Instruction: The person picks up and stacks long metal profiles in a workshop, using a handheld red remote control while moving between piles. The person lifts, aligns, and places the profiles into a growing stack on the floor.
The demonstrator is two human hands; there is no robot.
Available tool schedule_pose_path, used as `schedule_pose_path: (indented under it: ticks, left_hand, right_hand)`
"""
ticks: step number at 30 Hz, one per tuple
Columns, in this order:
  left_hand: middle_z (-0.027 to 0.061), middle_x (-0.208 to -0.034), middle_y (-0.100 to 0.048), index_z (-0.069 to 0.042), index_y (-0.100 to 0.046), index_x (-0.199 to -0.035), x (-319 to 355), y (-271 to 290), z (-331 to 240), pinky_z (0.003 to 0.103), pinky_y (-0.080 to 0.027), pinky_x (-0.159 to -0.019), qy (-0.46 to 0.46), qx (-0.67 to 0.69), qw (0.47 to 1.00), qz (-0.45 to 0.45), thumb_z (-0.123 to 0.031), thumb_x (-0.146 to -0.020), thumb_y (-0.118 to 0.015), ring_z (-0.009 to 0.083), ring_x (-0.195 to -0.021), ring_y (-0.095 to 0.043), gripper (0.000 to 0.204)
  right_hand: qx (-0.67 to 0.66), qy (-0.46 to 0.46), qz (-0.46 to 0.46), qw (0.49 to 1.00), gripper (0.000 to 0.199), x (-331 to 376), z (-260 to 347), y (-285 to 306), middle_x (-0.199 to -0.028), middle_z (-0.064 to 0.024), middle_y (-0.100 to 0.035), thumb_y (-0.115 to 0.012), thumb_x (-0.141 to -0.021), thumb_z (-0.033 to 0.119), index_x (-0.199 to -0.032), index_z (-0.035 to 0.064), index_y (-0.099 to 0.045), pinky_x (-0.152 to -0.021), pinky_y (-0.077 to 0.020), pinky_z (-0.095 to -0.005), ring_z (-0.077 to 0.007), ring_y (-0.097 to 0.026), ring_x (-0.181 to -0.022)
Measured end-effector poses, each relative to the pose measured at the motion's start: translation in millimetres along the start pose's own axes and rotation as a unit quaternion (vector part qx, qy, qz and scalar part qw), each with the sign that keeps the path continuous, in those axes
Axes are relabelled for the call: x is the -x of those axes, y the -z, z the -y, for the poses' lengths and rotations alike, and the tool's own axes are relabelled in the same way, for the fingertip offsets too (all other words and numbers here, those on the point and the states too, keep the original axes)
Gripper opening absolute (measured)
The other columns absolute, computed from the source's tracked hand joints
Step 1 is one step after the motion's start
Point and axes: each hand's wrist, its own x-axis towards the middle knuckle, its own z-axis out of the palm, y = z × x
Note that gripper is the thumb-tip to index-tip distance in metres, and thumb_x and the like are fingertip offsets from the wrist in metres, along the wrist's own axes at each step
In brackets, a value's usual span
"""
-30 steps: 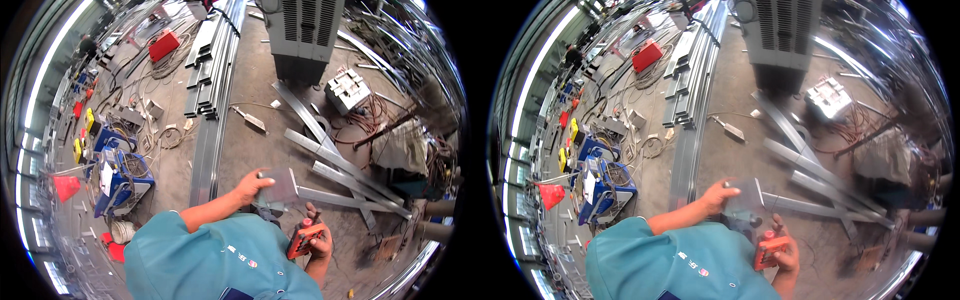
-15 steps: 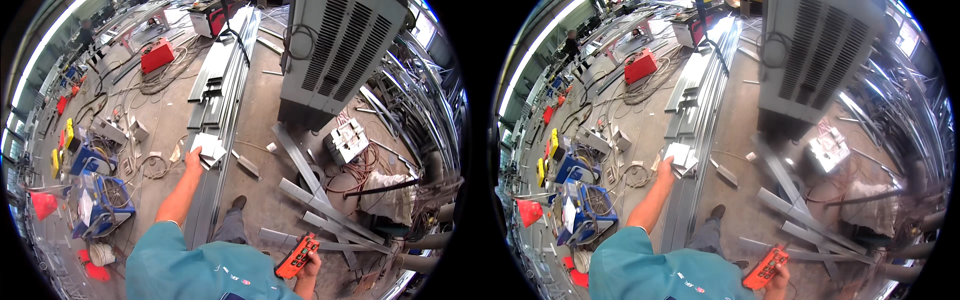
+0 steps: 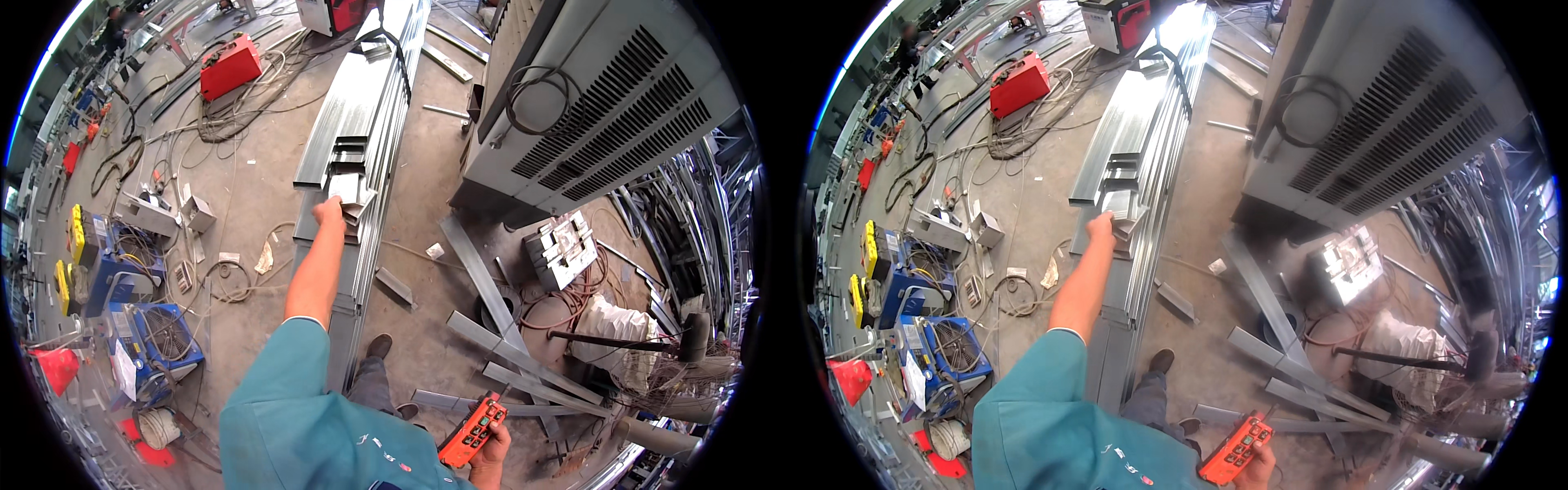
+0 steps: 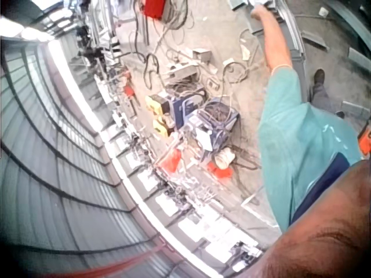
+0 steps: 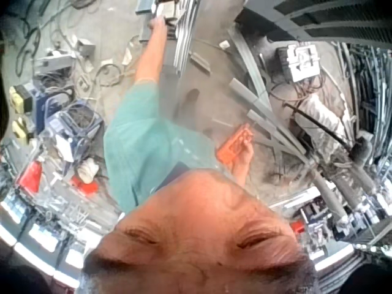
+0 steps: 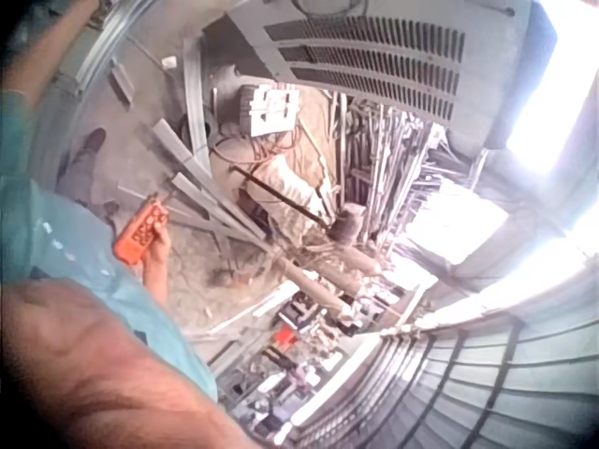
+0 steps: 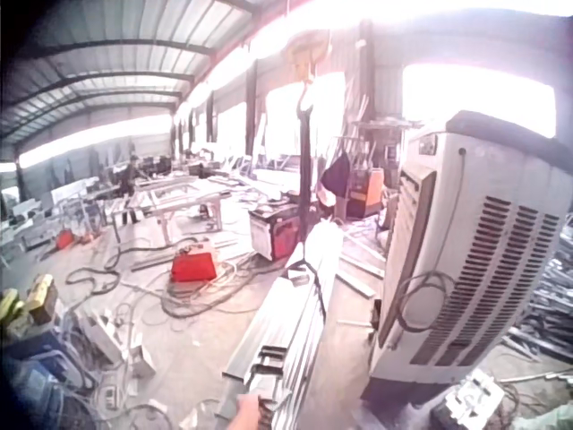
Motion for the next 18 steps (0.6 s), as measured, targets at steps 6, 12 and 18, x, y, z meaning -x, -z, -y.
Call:
schedule_pose_path:
  ticks: [6,12,18]
  left_hand:
    - [0.0297,-0.119,-0.059,0.003,-0.052,-0.128,40.7,-22.6,-2.9,0.050,-0.045,-0.098,-0.191,-0.480,0.855,-0.052,-0.046,-0.075,-0.076,0.0435,-0.113,-0.057,0.076]
    - [0.0333,-0.126,-0.057,0.012,-0.051,-0.125,29.5,-21.9,-1.4,0.047,-0.043,-0.101,-0.182,-0.431,0.884,0.015,-0.051,-0.076,-0.074,0.0450,-0.119,-0.055,0.084]
    - [0.0336,-0.130,-0.054,0.014,-0.044,-0.132,6.2,10.6,3.5,0.046,-0.040,-0.105,-0.189,-0.418,0.888,0.000,-0.052,-0.078,-0.073,0.0440,-0.124,-0.052,0.091]
  right_hand:
    - [-0.005,0.003,-0.029,1.000,0.060,-7.9,-9.0,-11.3,-0.122,-0.0234,-0.062,-0.058,-0.078,0.019,-0.134,-0.0006,-0.051,-0.079,-0.0585,-0.0460,-0.0329,-0.068,-0.093]
    - [-0.015,-0.022,-0.004,1.000,0.061,-17.6,-4.0,-17.7,-0.119,-0.0150,-0.059,-0.067,-0.078,0.016,-0.134,0.0029,-0.046,-0.086,-0.0563,-0.0445,-0.0298,-0.063,-0.105]
    - [-0.023,-0.026,0.009,0.999,0.060,-15.9,1.4,-7.2,-0.123,-0.0208,-0.062,-0.061,-0.078,0.017,-0.134,-0.0012,-0.050,-0.084,-0.0572,-0.0443,-0.0318,-0.067,-0.098]
